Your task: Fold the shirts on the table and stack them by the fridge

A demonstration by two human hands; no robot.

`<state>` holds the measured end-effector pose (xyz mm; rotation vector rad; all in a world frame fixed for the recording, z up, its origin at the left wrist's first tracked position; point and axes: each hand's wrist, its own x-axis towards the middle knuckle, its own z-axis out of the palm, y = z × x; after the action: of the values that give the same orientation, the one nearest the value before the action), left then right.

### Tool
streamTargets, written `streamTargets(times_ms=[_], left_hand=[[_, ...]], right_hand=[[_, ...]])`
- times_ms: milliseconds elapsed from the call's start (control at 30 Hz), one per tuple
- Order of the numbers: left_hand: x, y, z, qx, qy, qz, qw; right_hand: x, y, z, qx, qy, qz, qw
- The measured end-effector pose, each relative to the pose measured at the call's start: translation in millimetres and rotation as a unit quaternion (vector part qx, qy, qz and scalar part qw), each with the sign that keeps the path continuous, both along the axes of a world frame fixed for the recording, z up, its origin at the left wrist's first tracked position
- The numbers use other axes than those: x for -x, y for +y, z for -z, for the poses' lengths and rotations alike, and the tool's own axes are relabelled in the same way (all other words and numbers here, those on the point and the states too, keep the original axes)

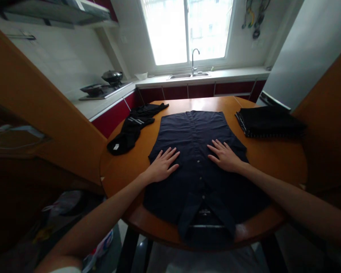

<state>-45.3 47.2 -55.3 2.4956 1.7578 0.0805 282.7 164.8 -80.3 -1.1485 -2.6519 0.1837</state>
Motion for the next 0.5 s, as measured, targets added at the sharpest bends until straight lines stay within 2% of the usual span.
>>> streamTargets(times_ms=[200,500], left_hand=[[-3.4,-4.4,-5.7,0.002,-0.005,0.018,1.0],[-11.1,-16.2,-10.6,0.019,-0.017,0.077,0.997]], right_hand=[[-4.6,6.5,-4.4,0.032,0.013,-0.002,0.999],[-6.9,6.6,1.9,0.008,-0.008,-0.011,1.0]])
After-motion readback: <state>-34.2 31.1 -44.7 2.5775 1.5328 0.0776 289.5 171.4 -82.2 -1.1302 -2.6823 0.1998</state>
